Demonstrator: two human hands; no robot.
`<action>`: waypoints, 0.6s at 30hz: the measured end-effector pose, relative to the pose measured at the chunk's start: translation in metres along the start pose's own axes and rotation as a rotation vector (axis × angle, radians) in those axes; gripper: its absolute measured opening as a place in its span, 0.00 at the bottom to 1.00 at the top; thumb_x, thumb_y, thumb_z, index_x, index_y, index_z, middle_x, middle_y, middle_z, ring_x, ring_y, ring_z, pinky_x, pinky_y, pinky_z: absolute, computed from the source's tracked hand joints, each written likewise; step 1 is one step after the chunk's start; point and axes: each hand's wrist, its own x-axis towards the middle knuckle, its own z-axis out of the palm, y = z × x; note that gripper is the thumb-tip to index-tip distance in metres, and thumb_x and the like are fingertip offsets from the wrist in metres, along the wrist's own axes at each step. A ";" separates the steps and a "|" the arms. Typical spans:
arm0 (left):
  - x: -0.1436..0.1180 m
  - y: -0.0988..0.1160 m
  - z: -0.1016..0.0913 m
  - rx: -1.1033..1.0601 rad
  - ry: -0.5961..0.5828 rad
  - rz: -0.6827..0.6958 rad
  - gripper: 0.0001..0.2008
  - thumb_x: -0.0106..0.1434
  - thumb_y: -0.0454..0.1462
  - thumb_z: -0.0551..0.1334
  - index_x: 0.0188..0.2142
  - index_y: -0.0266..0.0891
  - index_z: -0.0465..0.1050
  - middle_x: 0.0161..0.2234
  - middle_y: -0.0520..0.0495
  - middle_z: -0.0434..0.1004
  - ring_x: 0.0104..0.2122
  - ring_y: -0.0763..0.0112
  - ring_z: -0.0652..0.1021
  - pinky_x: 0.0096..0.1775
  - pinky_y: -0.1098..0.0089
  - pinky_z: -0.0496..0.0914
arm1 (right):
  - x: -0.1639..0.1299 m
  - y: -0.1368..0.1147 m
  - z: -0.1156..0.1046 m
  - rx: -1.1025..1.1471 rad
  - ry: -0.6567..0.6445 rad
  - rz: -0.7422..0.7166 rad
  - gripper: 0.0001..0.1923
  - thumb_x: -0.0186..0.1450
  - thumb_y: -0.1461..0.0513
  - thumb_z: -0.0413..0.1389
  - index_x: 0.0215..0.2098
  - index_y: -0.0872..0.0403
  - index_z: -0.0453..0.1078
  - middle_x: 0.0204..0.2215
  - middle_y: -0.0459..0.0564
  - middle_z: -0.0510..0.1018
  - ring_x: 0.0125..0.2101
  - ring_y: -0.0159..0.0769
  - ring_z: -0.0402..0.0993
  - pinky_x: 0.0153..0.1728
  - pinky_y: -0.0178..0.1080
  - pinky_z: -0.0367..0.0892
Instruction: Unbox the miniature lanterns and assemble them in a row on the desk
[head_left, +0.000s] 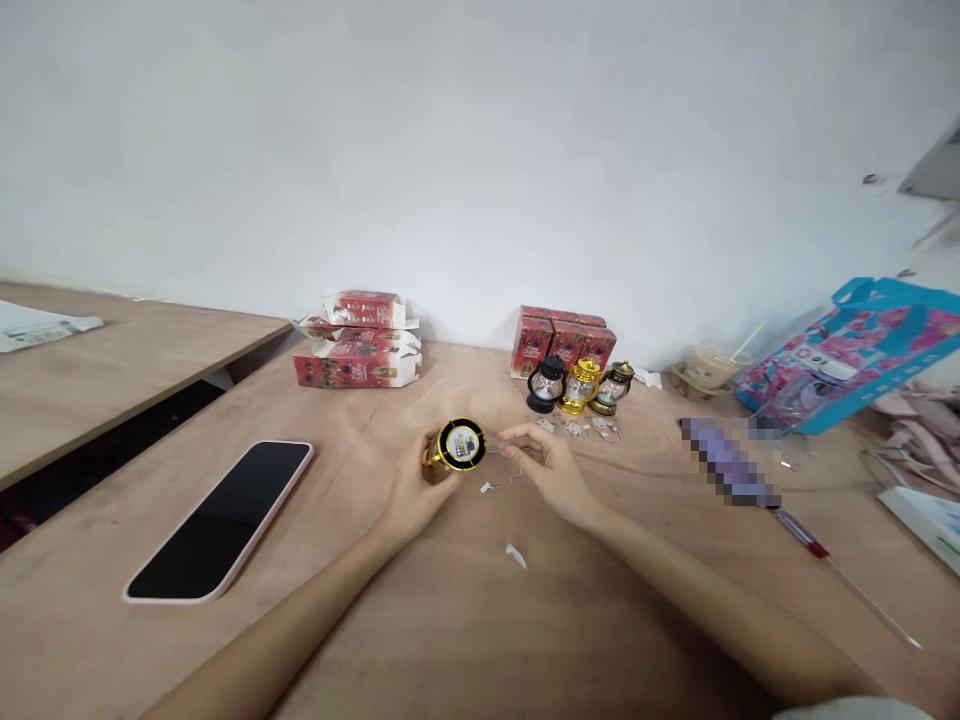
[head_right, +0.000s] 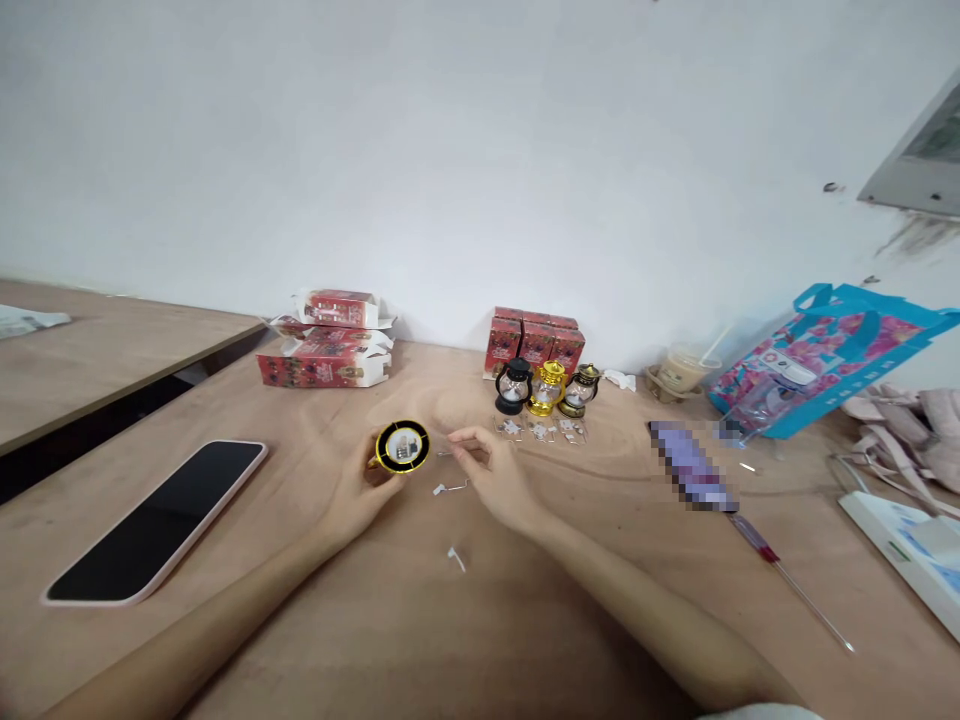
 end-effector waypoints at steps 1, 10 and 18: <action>0.001 -0.001 0.000 -0.009 0.015 -0.013 0.21 0.50 0.39 0.64 0.44 0.39 0.64 0.43 0.45 0.74 0.45 0.61 0.75 0.44 0.61 0.72 | -0.005 0.000 0.000 -0.060 -0.022 -0.026 0.08 0.63 0.59 0.54 0.37 0.54 0.71 0.34 0.50 0.80 0.36 0.35 0.77 0.39 0.40 0.71; 0.003 -0.011 0.000 -0.011 0.059 -0.046 0.21 0.52 0.41 0.64 0.45 0.39 0.65 0.43 0.46 0.74 0.43 0.64 0.76 0.42 0.66 0.71 | -0.050 -0.052 -0.053 -0.566 -0.527 -0.098 0.08 0.63 0.62 0.56 0.42 0.52 0.71 0.37 0.48 0.78 0.34 0.34 0.76 0.36 0.36 0.70; 0.004 -0.011 -0.001 0.008 0.075 -0.072 0.23 0.50 0.44 0.66 0.44 0.39 0.66 0.42 0.46 0.74 0.42 0.64 0.76 0.41 0.67 0.72 | -0.152 -0.057 -0.073 -0.579 -0.707 -0.238 0.30 0.64 0.54 0.54 0.63 0.34 0.51 0.55 0.44 0.71 0.54 0.38 0.69 0.52 0.42 0.68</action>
